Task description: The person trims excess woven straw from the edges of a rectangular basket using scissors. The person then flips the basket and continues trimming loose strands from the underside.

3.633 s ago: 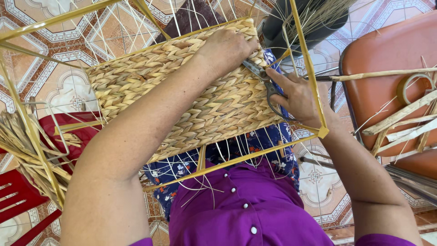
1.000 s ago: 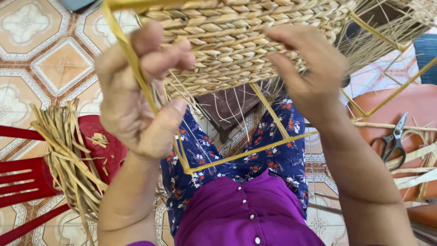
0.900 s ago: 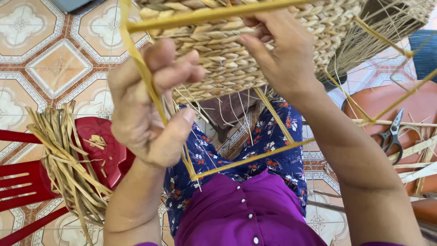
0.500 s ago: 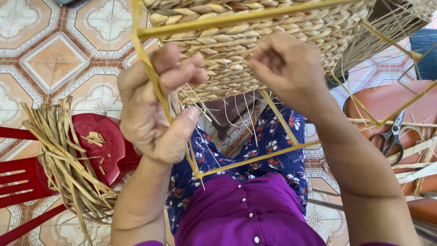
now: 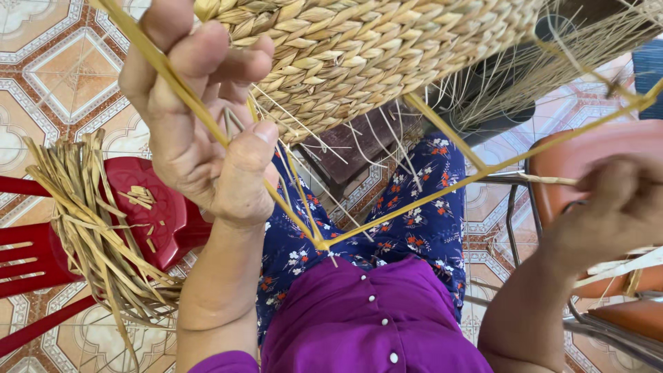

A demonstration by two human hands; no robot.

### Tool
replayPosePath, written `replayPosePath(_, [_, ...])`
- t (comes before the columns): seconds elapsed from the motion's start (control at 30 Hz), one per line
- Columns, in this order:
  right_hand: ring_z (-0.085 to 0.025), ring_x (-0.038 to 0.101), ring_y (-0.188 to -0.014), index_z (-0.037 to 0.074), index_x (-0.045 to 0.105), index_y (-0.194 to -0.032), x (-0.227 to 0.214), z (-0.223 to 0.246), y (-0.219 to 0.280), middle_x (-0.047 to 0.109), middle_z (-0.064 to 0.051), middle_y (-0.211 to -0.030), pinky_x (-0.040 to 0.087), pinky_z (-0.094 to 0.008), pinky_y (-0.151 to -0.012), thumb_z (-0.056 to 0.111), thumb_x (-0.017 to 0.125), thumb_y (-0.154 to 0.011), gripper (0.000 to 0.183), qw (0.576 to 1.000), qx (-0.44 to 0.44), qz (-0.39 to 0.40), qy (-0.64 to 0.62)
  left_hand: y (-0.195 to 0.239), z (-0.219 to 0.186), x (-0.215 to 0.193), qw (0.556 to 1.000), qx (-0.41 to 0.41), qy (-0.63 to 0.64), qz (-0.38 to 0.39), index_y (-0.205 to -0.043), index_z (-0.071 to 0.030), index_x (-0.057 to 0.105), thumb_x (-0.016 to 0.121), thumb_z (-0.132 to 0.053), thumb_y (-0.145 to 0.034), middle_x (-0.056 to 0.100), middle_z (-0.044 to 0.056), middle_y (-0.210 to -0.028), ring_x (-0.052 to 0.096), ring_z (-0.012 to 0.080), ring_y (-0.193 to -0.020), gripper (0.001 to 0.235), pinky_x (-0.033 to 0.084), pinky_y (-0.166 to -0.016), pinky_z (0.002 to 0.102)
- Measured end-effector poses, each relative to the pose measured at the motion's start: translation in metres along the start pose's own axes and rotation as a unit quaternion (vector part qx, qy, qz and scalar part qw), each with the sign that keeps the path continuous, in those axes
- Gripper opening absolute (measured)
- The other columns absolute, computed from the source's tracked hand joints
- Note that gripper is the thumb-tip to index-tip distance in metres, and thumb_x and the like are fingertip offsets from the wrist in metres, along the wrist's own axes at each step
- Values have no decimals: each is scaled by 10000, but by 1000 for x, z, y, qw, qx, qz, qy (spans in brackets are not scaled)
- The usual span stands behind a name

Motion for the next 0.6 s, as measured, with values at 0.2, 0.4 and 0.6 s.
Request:
replayPosePath(0.2, [-157, 677, -812, -67, 679, -1201, 88, 10, 79, 710, -110, -912, 565, -253, -766, 161, 536, -1110, 284, 938, 216, 270, -34, 0, 4, 3, 999, 14, 0, -34, -1390, 79, 525, 667, 31, -798, 369, 125, -1535, 674, 197, -1059, 610, 552, -1032, 408])
replayPosePath(0.4, [-198, 682, -1132, -16, 446, -1468, 124, 44, 87, 672, -153, -1276, 547, -321, -1027, 158, 547, -1067, 449, 895, 238, 277, -256, 14, 13, 0, 994, -9, 34, -100, -1444, 90, 517, 647, 53, -815, 346, 111, -1540, 618, 194, -1030, 643, 542, -1046, 426])
replayPosePath(0.6, [-227, 686, -1111, -5, 481, -1335, 123, 51, 56, 660, -179, -1244, 560, -347, -1034, -50, 566, -1085, 267, 918, 192, 188, -292, 37, 37, 3, 982, -4, 127, -139, -1439, 23, 476, 625, 62, -890, 320, 101, -1598, 623, 186, -1097, 570, 525, -1042, 421])
Point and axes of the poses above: each hand's wrist, its own y-axis away from the middle knuckle, its own x-axis out of the palm, z = x × y, the point moved 6 cm from there along -y, towards the middle knuckle
